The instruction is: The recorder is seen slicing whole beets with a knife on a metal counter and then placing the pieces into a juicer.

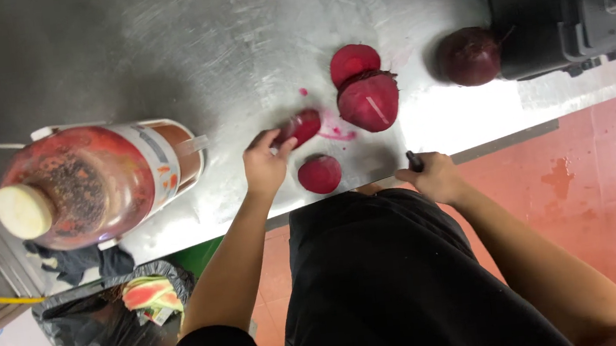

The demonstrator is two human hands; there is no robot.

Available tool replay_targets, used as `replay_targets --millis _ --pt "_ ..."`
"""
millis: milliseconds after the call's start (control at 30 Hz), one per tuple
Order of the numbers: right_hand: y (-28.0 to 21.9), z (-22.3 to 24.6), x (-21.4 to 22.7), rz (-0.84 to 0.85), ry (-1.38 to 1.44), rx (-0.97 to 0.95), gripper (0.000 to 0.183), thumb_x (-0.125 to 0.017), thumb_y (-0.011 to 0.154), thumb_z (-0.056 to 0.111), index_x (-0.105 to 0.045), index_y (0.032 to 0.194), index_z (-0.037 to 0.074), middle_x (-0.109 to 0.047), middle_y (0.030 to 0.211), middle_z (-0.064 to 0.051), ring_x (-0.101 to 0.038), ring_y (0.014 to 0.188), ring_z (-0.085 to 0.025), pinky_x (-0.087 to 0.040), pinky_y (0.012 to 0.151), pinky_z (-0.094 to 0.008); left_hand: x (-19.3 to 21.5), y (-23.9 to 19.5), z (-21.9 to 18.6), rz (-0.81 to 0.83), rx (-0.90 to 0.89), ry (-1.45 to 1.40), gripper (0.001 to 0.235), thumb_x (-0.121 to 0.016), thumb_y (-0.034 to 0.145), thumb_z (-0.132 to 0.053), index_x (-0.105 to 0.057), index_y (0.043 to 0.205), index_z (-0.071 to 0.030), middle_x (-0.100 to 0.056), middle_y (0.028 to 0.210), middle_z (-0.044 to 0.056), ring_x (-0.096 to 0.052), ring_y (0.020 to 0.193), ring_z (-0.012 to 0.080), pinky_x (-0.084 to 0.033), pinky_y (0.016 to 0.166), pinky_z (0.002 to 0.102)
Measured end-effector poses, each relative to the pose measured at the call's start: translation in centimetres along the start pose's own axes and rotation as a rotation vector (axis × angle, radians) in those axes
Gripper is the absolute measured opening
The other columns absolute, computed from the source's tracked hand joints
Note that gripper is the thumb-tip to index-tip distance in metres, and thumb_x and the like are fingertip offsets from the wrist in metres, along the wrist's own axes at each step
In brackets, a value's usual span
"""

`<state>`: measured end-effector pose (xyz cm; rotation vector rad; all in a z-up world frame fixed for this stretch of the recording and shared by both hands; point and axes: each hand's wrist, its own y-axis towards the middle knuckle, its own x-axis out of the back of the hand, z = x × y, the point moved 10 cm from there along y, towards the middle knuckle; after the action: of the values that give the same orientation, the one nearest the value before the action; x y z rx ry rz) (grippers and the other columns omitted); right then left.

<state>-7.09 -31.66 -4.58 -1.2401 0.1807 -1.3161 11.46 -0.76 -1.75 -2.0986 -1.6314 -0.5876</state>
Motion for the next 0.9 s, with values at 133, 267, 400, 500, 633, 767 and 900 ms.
replay_targets --millis 133,267,400,500,633,767,900 --pt "1.6 3.3 -2.9 0.083 0.095 0.029 0.039 -0.079 0.082 0.034 -0.07 0.077 -0.003 -0.065 0.063 -0.019 -0.06 0.058 -0.026 -0.051 0.062 -0.045 0.7 -0.3 2.8 -0.14 0.019 -0.094 0.031 -0.086 0.085 -0.011 -0.073 0.112 -0.001 -0.077 0.103 0.014 -0.077 0.089 0.0242 -0.061 0.081 0.035" --pt "3.3 5.6 -4.5 0.074 0.142 0.08 0.037 -0.075 0.085 0.03 -0.069 0.077 -0.005 -0.065 0.064 -0.019 -0.06 0.058 -0.027 -0.051 0.062 -0.043 0.4 -1.4 0.3 -0.126 -0.12 0.054 0.033 -0.084 0.084 -0.014 -0.073 0.113 -0.002 -0.075 0.105 0.015 -0.073 0.09 0.0296 -0.059 0.078 0.037" --pt "3.0 8.9 -5.4 0.085 0.155 0.055 0.033 -0.073 0.086 0.027 -0.069 0.079 -0.005 -0.066 0.065 -0.02 -0.063 0.059 -0.027 -0.052 0.065 -0.042 -0.3 -2.2 -1.0 -0.089 -0.167 0.194 0.032 -0.081 0.087 -0.017 -0.071 0.115 -0.004 -0.075 0.105 0.015 -0.073 0.091 0.0326 -0.059 0.08 0.04" --pt "2.6 11.2 -4.5 -0.029 0.275 0.164 0.03 -0.07 0.085 0.025 -0.068 0.081 -0.005 -0.066 0.066 -0.022 -0.063 0.06 -0.03 -0.051 0.064 -0.045 -1.0 -2.5 -0.2 -0.094 -0.179 0.247 0.031 -0.078 0.087 -0.015 -0.071 0.115 -0.003 -0.074 0.107 0.016 -0.073 0.092 0.0335 -0.06 0.081 0.041" --pt "5.9 7.8 -8.7 0.03 0.166 0.115 0.031 -0.071 0.083 0.024 -0.07 0.08 -0.006 -0.067 0.068 -0.022 -0.066 0.063 -0.031 -0.053 0.068 -0.044 -1.2 -2.7 -0.5 -0.099 -0.206 0.255 0.03 -0.077 0.09 -0.016 -0.07 0.116 -0.001 -0.074 0.109 0.017 -0.073 0.093 0.0351 -0.06 0.079 0.041" --pt "8.6 6.1 -11.8 0.239 0.02 -0.005 0.039 -0.068 0.088 0.03 -0.07 0.081 -0.009 -0.069 0.067 -0.024 -0.07 0.058 -0.028 -0.057 0.059 -0.041 -1.4 -2.6 0.4 -0.096 -0.214 0.263 0.03 -0.075 0.093 -0.015 -0.069 0.116 0.002 -0.073 0.112 0.019 -0.074 0.096 0.0348 -0.061 0.081 0.04" --pt "8.2 6.3 -12.5 0.374 0.008 -0.097 0.037 -0.068 0.087 0.028 -0.065 0.085 -0.009 -0.065 0.063 -0.019 -0.066 0.05 -0.029 -0.053 0.045 -0.043 -1.5 -2.7 0.5 -0.111 -0.172 0.235 0.032 -0.076 0.092 -0.015 -0.07 0.117 0.003 -0.074 0.112 0.021 -0.073 0.096 0.0353 -0.061 0.081 0.04"
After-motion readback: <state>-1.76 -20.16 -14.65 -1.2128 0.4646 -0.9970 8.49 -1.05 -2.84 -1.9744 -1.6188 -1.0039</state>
